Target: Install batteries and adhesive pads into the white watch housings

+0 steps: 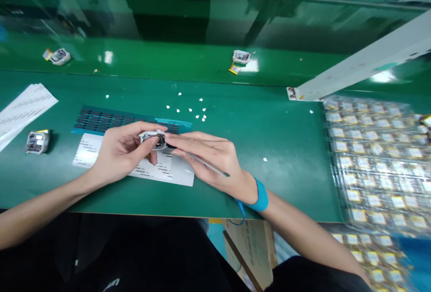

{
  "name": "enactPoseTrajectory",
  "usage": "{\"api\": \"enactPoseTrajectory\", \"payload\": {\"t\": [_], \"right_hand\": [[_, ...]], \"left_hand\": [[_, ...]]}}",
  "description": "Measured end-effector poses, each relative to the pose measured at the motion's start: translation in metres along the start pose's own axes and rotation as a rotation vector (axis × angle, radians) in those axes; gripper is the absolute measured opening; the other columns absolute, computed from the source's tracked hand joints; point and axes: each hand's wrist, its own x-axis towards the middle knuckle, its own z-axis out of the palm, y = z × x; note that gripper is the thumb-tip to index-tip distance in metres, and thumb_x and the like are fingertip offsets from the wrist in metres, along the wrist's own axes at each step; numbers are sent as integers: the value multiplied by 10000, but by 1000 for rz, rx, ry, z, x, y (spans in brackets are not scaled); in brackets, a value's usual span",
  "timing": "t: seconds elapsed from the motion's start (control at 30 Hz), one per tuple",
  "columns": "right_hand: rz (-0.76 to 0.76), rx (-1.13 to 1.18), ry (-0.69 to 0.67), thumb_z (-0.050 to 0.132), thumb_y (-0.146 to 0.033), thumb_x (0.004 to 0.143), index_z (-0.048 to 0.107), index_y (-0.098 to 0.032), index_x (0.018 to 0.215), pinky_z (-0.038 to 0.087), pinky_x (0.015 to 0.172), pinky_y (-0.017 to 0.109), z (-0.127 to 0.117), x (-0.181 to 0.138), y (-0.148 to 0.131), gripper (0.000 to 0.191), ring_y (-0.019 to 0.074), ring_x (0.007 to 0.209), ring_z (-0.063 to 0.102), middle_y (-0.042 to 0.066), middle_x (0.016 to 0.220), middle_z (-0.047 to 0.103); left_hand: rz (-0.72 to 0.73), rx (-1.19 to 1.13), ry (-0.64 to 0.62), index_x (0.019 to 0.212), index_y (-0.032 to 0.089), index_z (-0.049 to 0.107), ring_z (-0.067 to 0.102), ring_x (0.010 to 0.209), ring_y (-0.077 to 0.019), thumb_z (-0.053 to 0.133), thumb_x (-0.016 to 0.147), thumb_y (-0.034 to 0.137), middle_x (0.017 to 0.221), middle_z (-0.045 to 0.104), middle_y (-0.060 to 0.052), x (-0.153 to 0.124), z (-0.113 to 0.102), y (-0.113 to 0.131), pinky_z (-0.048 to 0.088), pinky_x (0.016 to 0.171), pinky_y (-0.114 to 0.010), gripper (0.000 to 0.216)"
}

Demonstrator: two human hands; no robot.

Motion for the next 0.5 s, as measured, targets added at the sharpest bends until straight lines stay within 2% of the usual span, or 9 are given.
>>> {"api": "enactPoseTrajectory", "payload": {"t": [0.17, 0.23, 0.33, 0.4, 0.5], "right_hand": [[70, 95, 161, 548, -177, 1088, 745, -260, 1292, 638, 929, 449, -2, 2, -1, 296, 258, 1145, 736, 72, 1233, 778], [44, 31, 151, 550, -183, 1086, 749, -244, 1264, 613, 952, 447, -3, 2, 0, 274, 256, 1146, 716, 79, 1211, 783], [-15, -61, 67, 533, -150, 1082, 718, -203, 1269, 591, 948, 425, -2, 2, 2, 268, 250, 1138, 691, 102, 1180, 781], [-43, -115, 27, 511, -112, 1076, 684, -187, 1284, 588, 876, 389, 2, 2, 3, 281, 232, 1047, 697, 97, 1097, 776], [-7, -264, -8, 462, -81, 1083, 653, -193, 1283, 530, 674, 311, 7, 1, 1, 299, 174, 745, 639, 32, 853, 698]], "left_hand": [[-68, -81, -40, 961, 92, 739, 607, 395, -111, 693, 894, 263, 619, 688, -13, 2, -1, 1, 459, 384, -201, 189], [-91, -103, -54, 929, 98, 723, 566, 381, -91, 689, 875, 259, 663, 694, -21, 3, -3, 0, 446, 383, -206, 173], [-94, -86, -78, 931, 94, 726, 490, 371, -71, 663, 863, 250, 626, 649, 2, 3, -3, -3, 371, 366, -199, 182], [-55, -32, -88, 928, 93, 742, 441, 404, -60, 641, 860, 238, 626, 651, -3, 1, -1, -7, 326, 389, -197, 190], [-5, 65, -109, 925, 102, 767, 425, 482, -66, 628, 847, 230, 670, 677, -20, -3, 3, -12, 320, 450, -203, 205]]}}
